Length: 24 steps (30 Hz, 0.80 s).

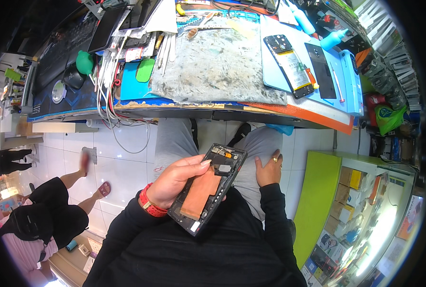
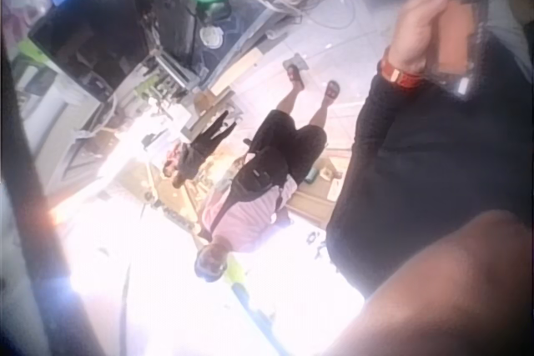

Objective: The person disassembles a mobile phone using a screwdriver and a prying tool to remove internal components.

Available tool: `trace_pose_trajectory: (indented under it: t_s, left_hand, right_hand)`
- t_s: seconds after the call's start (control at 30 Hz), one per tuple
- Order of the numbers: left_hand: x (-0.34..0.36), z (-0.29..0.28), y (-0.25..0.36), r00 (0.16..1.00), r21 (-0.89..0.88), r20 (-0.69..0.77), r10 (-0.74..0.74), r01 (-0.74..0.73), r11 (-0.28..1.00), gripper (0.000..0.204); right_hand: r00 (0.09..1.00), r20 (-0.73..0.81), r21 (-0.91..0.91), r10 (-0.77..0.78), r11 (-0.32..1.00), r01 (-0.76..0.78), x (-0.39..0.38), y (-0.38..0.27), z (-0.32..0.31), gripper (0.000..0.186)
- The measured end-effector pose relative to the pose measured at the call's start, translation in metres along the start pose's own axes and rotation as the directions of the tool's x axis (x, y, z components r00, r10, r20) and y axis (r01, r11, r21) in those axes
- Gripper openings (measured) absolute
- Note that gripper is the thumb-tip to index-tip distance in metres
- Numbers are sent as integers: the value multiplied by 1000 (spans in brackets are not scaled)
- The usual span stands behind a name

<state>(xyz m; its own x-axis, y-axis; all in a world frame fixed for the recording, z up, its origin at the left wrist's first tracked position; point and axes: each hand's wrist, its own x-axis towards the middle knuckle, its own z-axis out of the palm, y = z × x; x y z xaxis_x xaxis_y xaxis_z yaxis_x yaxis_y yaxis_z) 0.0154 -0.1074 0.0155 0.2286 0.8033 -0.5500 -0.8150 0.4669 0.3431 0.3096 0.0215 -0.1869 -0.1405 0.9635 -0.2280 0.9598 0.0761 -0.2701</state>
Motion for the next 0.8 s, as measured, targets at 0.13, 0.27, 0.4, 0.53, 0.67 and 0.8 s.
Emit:
trace_pose_trajectory:
  t_s: [0.13, 0.27, 0.4, 0.53, 0.67, 0.8]
  left_hand:
    - [0, -1, 1, 1000, -8, 10, -4, 4, 1000, 42]
    - [2, -5, 1, 997, -15, 76, -19, 20, 1000, 45]
    - [2, -2, 1, 998, -25, 64, -12, 13, 1000, 45]
    - [2, -3, 0, 997, 25, 75, 8, -10, 1000, 42]
    - [5, -4, -5, 989, 291, 52, 136, -145, 946, 39]
    - [7, -1, -12, 973, 359, 90, 212, -231, 905, 39]
  right_hand:
    - [1000, -1, -1, -6, 1000, 6, 0, 2, 1, 94]
    - [1000, 1, 11, -13, 1000, 13, 1, 4, 2, 95]
    - [1000, 13, 10, -12, 1000, 12, 1, 3, 2, 97]
    - [1000, 3, 2, 0, 1000, 0, 1, 1, 1, 94]
    - [1000, 11, -1, 9, 1000, -9, 1, 0, -1, 95]
    - [1000, 16, -3, 10, 1000, -10, 1, -1, -1, 95]
